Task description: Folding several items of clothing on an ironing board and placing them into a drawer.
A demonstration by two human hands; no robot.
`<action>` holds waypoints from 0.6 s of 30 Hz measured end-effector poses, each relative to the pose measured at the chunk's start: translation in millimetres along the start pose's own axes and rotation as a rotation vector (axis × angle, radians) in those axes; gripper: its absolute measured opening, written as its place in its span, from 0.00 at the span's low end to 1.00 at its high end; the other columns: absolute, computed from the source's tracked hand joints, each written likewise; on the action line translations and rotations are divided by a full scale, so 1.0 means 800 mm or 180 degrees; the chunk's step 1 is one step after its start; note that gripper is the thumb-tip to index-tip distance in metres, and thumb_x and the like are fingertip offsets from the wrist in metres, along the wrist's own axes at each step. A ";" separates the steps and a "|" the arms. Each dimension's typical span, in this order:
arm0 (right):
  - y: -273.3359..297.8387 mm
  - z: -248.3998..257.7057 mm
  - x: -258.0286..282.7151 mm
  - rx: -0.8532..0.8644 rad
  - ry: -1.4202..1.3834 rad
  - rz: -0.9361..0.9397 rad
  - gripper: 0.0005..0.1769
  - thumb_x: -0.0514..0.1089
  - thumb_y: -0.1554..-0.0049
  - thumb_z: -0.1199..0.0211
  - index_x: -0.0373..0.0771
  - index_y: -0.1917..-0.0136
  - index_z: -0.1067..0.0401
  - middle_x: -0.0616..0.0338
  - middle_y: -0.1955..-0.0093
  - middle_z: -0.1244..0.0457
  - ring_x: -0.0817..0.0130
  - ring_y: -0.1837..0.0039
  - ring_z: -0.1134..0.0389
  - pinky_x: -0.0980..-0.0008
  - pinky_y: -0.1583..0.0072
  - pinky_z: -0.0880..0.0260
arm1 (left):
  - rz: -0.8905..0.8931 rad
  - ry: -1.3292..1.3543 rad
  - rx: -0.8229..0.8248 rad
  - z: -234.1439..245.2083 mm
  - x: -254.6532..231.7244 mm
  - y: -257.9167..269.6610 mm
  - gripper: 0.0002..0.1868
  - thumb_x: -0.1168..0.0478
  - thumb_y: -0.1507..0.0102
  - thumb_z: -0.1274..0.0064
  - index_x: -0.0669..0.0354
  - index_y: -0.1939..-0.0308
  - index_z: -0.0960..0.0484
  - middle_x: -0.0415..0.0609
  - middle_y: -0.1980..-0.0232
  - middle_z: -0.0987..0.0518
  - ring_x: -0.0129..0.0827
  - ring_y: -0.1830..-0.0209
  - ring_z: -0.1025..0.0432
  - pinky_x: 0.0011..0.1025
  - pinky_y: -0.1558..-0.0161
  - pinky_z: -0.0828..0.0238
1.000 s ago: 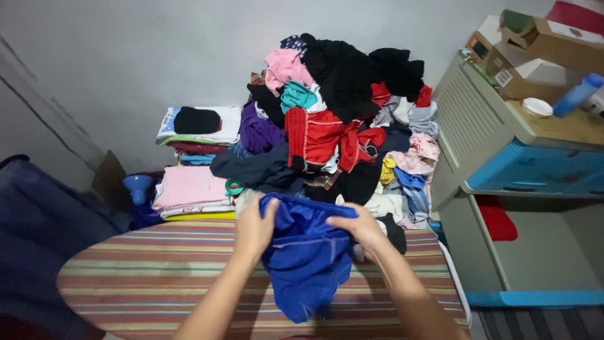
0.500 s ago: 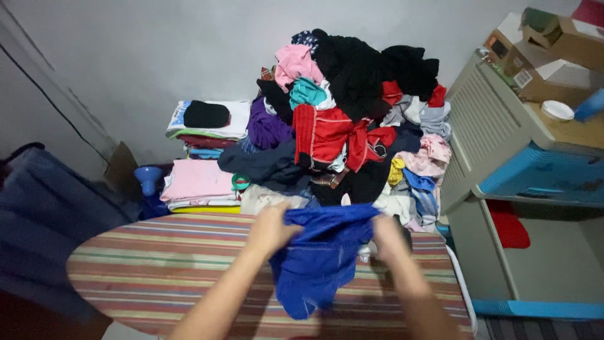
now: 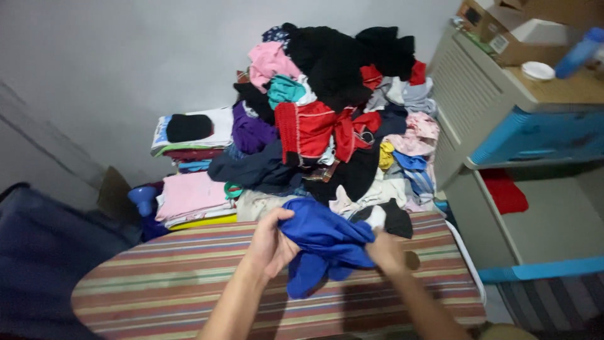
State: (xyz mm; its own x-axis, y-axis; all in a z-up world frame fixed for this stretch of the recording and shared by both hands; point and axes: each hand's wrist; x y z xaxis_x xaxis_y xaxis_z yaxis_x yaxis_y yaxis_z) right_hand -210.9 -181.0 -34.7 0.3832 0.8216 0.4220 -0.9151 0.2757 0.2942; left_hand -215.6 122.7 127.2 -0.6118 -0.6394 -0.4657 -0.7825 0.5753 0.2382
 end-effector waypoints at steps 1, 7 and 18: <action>-0.021 -0.044 -0.017 -0.0018 -0.0016 -0.0033 0.23 0.48 0.44 0.35 0.42 0.36 0.27 0.44 0.50 0.28 0.50 0.46 0.26 0.53 0.43 0.27 | 0.0034 -0.0014 0.0018 -0.004 0.000 -0.001 0.22 0.57 0.36 0.54 0.70 0.44 0.23 0.58 0.47 0.16 0.43 0.49 0.20 0.41 0.42 0.24; 0.069 0.060 0.079 0.1742 -0.2568 0.0507 0.28 0.52 0.42 0.38 0.34 0.33 0.29 0.46 0.39 0.30 0.50 0.40 0.26 0.48 0.41 0.27 | -0.0461 -0.0896 -0.0411 0.021 -0.010 -0.014 0.28 0.70 0.47 0.41 0.61 0.41 0.23 0.49 0.51 0.16 0.37 0.52 0.21 0.39 0.45 0.24; 0.104 0.184 0.132 0.3752 -0.0062 0.2427 0.44 0.64 0.49 0.31 0.35 0.29 0.32 0.51 0.33 0.32 0.57 0.33 0.32 0.58 0.31 0.34 | -0.0609 -0.0623 -0.1103 0.147 -0.124 -0.094 0.24 0.43 0.35 0.51 0.58 0.48 0.17 0.53 0.49 0.16 0.41 0.51 0.22 0.42 0.46 0.25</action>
State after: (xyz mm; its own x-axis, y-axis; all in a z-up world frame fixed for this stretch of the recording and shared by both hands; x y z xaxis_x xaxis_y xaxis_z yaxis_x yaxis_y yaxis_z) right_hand -228.3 -144.4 160.4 -0.1428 0.5678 0.8107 -0.2582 -0.8121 0.5233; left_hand -82.5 203.1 55.3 -0.4449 -0.5899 -0.6738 -0.8925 0.2297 0.3882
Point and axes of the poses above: each hand's wrist, its own y-axis away from the middle knuckle, its own z-axis out of the back of the hand, x = y × z
